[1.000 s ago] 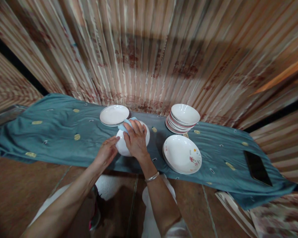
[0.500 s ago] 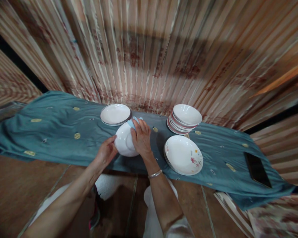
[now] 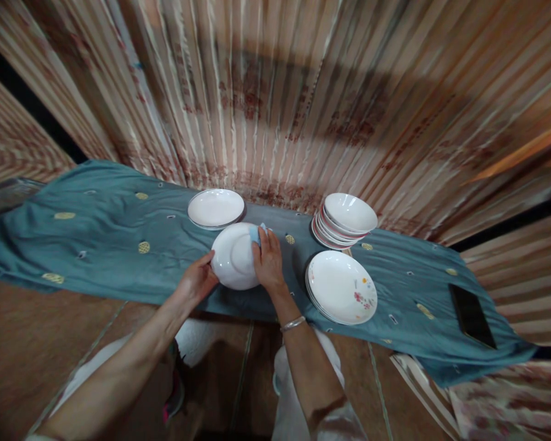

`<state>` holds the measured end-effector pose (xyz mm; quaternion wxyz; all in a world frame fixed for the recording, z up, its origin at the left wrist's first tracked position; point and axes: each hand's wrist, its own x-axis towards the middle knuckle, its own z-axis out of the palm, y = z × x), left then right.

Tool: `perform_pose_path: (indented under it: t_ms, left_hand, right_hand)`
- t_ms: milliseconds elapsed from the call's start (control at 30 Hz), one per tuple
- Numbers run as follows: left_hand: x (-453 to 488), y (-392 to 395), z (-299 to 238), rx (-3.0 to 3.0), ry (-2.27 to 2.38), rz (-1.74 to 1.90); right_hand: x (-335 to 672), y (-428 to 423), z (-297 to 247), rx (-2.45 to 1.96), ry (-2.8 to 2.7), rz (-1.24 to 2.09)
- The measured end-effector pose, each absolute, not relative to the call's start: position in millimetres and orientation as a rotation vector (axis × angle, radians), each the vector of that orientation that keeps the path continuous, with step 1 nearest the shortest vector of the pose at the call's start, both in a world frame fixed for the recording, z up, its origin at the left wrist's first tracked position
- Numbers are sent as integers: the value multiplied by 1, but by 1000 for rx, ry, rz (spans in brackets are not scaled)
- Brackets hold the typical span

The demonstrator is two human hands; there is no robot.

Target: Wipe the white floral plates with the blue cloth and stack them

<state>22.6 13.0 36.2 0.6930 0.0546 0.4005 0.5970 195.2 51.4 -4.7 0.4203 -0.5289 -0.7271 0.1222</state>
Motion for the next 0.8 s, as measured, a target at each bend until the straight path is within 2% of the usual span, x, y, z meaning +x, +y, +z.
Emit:
perform_pose_path:
  t_ms: [467, 800]
  left_hand:
    - [19, 15, 20, -16, 1006, 1224]
    - [20, 13, 22, -13, 1003, 1157]
  right_hand:
    - [208, 35, -28, -1359, -1880, 435]
    - [212, 3, -34, -1366, -1930, 396]
